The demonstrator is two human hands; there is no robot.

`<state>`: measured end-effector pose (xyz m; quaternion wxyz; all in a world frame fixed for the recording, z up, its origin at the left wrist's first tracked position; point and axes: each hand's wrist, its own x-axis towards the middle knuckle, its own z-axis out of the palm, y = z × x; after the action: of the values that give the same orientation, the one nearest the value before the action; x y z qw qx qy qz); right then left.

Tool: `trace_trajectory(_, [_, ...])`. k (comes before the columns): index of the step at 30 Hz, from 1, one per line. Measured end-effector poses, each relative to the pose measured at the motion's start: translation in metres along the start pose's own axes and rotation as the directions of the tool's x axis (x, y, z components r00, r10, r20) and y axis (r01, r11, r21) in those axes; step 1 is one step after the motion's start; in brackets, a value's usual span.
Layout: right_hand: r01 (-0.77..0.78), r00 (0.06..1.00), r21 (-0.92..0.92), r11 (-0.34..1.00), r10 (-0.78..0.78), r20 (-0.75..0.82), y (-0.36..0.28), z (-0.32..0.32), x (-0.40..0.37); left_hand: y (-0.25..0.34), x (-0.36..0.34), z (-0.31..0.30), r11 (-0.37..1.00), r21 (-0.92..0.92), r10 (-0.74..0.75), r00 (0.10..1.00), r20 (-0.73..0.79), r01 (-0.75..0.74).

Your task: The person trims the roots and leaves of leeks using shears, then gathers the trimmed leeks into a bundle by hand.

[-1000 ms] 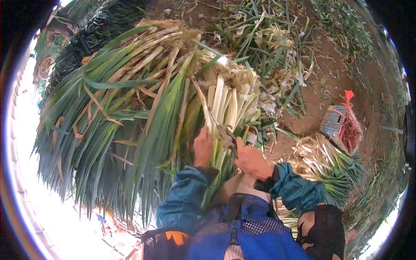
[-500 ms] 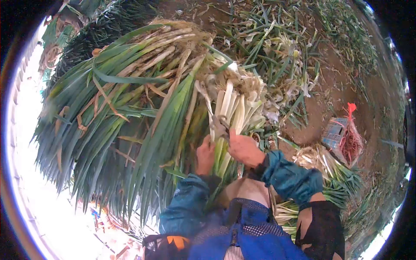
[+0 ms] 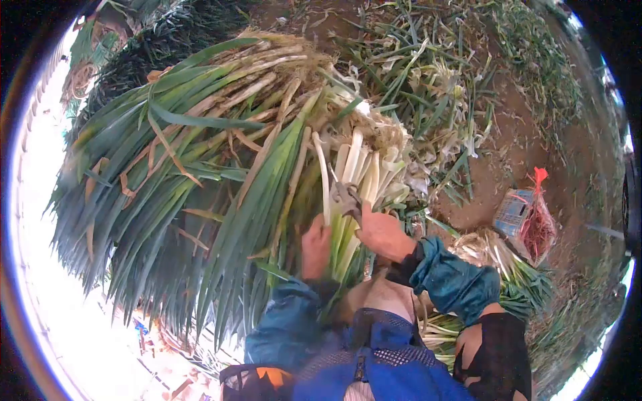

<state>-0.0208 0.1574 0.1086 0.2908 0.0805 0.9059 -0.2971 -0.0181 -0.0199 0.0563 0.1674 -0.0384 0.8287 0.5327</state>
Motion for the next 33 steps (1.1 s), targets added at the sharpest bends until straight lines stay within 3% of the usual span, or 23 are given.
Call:
trace_trajectory(2, [-0.029, 1.000, -0.006, 1.000, 0.029, 0.003, 0.003, -0.003, 0.000, -0.001, -0.005, -0.001, 0.999, 0.035, -0.003, 1.000, -0.004, 0.003])
trace_trajectory(4, [0.046, 0.998, -0.003, 0.999, -0.046, -0.051, 0.001, -0.005, -0.013, -0.013, -0.012, -0.001, 0.995, 0.102, -0.023, 1.000, -0.004, 0.024])
trace_trajectory(8, [0.086, 0.996, -0.048, 0.995, -0.087, -0.032, -0.003, -0.006, -0.028, -0.012, -0.051, 0.016, 0.998, 0.055, 0.032, 0.998, 0.045, -0.034])
trace_trajectory(11, [0.018, 0.984, -0.065, 0.998, -0.029, -0.178, 0.016, -0.011, -0.009, -0.003, -0.051, 0.017, 0.982, 0.124, 0.135, 0.986, 0.094, -0.146])
trace_trajectory(12, [0.080, 0.974, -0.011, 0.997, -0.080, -0.213, 0.019, -0.011, -0.013, 0.008, -0.047, 0.009, 0.941, 0.273, 0.153, 0.969, 0.193, -0.203])
trace_trajectory(14, [0.072, 0.994, -0.050, 0.996, -0.076, -0.083, 0.008, -0.002, -0.024, -0.009, -0.022, -0.009, 0.747, 0.576, 0.195, 0.937, 0.289, -0.333])
trace_trajectory(15, [0.069, 0.997, -0.072, 0.995, -0.071, -0.027, 0.005, 0.003, -0.029, -0.011, -0.006, -0.020, 0.750, 0.574, 0.279, 0.944, 0.178, -0.329])
trace_trajectory(16, [0.103, 0.995, 0.023, 0.994, -0.103, -0.004, 0.008, 0.013, -0.035, -0.012, 0.006, -0.032, 0.753, 0.571, 0.359, 0.932, 0.060, -0.327])
trace_trajectory(18, [0.096, 0.994, 0.054, 0.994, -0.099, 0.039, 0.010, 0.016, -0.045, -0.029, 0.020, -0.056, 0.561, 0.799, 0.391, 0.920, -0.025, -0.216])
trace_trajectory(22, [0.177, 0.983, 0.083, 0.981, -0.180, 0.033, 0.012, 0.032, -0.062, -0.073, 0.011, -0.066, 0.446, 0.895, 0.208, 0.974, -0.091, -0.012])
trace_trajectory(25, [0.014, 0.978, 0.105, 0.994, -0.035, 0.207, -0.011, 0.024, -0.065, -0.078, 0.019, -0.059, 0.327, 0.945, 0.276, 0.955, -0.111, 0.015])
trace_trajectory(28, [0.138, 0.969, 0.080, 0.987, -0.151, 0.195, -0.008, 0.049, -0.072, -0.077, 0.028, -0.070, 0.471, 0.875, -0.139, 0.989, -0.057, 0.117])
trace_trajectory(31, [0.131, 0.966, 0.132, 0.983, -0.156, 0.206, -0.031, 0.029, -0.093, -0.019, 0.023, -0.091, 0.763, 0.627, -0.226, 0.974, 0.028, 0.159])
trace_trajectory(32, [0.131, 0.958, 0.113, 0.985, -0.155, 0.243, -0.036, 0.024, -0.101, -0.024, 0.021, -0.095, 0.903, 0.367, -0.266, 0.962, 0.068, 0.223])
trace_trajectory(33, [0.134, 0.949, 0.091, 0.987, -0.154, 0.276, -0.041, 0.018, -0.107, -0.031, 0.021, -0.099, 0.957, 0.072, -0.287, 0.951, 0.114, 0.281])
